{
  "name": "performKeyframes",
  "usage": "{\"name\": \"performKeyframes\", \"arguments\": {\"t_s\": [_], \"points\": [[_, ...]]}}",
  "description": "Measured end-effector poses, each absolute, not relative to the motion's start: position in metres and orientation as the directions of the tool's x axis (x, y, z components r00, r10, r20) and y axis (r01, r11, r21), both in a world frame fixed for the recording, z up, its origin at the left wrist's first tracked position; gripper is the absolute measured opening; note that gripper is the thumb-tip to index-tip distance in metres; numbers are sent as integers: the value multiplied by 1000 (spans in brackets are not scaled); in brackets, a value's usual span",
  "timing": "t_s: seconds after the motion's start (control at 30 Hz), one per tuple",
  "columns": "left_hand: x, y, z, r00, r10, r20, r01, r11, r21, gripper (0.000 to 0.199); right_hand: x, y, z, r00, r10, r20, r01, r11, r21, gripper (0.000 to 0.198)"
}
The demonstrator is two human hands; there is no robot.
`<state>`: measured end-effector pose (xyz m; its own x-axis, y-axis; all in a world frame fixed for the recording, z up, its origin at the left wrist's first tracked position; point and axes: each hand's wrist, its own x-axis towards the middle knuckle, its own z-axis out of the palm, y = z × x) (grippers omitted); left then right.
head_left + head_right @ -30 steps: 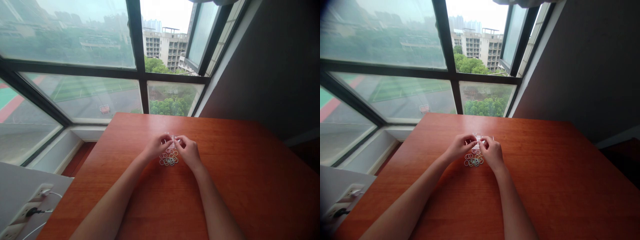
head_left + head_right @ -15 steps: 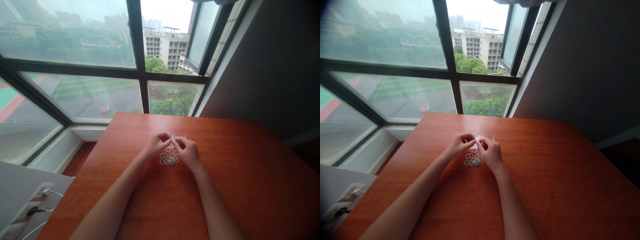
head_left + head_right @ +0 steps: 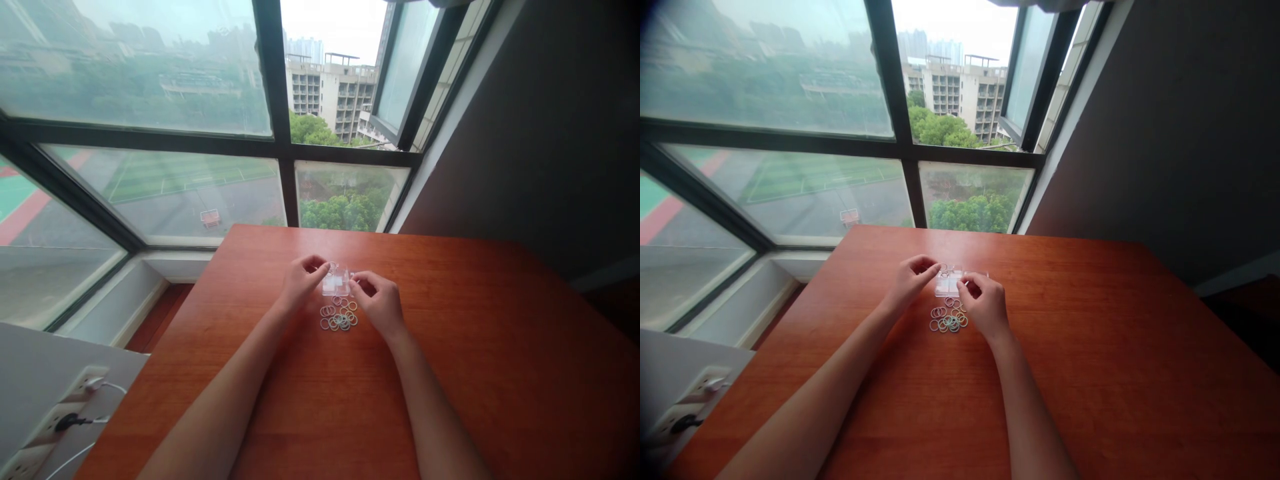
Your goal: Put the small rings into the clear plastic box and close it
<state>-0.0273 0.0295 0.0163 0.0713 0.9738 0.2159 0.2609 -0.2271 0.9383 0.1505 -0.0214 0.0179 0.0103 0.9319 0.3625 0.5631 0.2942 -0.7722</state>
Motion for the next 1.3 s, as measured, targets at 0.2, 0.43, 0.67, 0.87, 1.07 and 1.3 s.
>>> {"name": "performKeyframes", "arguments": {"t_s": [0.2, 0.43, 0.67, 0.87, 1.07, 1.3], "points": [[-32, 37, 7, 43, 955, 293, 492, -275, 826, 24, 150, -21, 13, -173, 973, 153, 841, 227, -492, 10], [-33, 40, -2, 75, 947, 311, 582, -295, 757, 19, 146, -25, 17, -183, 981, 64, 930, 193, -313, 16], [-36, 38, 0, 80, 941, 328, 571, -313, 759, 19, 147, -24, 17, -178, 984, 28, 947, 179, -267, 17], [-36, 36, 3, 105, 940, 325, 568, -325, 756, 18, 149, -24, 19, -159, 986, 46, 951, 166, -261, 16], [-36, 35, -1, 175, 942, 285, 603, -332, 726, 13, 148, -24, 17, -166, 986, 17, 957, 165, -238, 16], [-36, 35, -6, 188, 933, 307, 627, -355, 693, 13, 144, -26, 19, -159, 987, -19, 964, 151, -221, 17]]}}
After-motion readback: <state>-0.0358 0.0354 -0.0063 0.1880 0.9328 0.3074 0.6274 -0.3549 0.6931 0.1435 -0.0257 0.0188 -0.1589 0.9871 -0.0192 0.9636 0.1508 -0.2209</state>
